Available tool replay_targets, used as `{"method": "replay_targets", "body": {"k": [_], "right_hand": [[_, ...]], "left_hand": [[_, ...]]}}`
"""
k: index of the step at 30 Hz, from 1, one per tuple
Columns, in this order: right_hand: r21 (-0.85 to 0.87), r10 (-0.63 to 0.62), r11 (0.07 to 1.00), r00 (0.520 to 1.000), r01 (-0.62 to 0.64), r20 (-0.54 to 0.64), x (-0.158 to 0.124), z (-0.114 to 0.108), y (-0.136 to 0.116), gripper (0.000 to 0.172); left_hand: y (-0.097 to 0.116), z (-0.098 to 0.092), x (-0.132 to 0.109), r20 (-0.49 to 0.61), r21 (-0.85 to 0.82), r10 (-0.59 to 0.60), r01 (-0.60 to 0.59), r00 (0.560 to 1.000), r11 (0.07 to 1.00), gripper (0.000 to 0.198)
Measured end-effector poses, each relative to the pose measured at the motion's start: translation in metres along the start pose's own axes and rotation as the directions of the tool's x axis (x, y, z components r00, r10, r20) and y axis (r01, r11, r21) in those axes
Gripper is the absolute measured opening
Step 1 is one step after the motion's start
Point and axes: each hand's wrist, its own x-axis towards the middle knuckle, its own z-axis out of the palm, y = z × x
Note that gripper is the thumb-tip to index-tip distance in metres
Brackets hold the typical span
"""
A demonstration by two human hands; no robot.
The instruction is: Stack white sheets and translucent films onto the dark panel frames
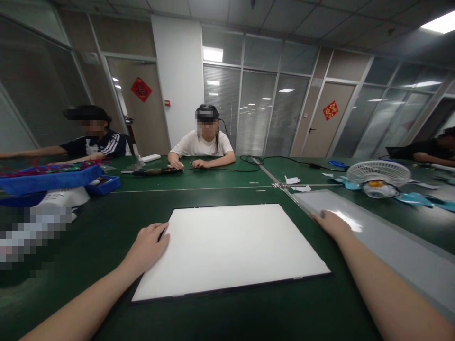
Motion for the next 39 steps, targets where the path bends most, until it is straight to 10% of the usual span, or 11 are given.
{"method": "replay_targets", "body": {"k": [21,31,34,39], "right_hand": [[-0.059,0.081,0.995,0.996,-0.083,-0.037,-0.035,-0.047,-0.062,0.048],[-0.08,-0.218,0.972,0.974,0.223,0.07,-0.095,-0.08,-0.153,0.051],[0.033,-0.405,0.913,0.895,0.407,0.187,-0.122,-0.083,-0.177,0.062],[0.36,-0.816,0.575,0.544,0.734,0.194,-0.143,-0.079,-0.189,0.073]], "left_hand": [[0.001,-0.001,-0.002,-0.043,-0.025,0.009,-0.01,0.999,1.0,0.054],[0.013,-0.007,-0.009,-0.033,0.016,0.034,-0.034,0.999,0.999,0.052],[0.013,-0.006,-0.008,-0.034,0.053,0.053,-0.051,0.998,0.997,0.052],[0.017,-0.007,-0.008,0.0,0.137,0.088,-0.087,0.996,0.987,0.054]]}}
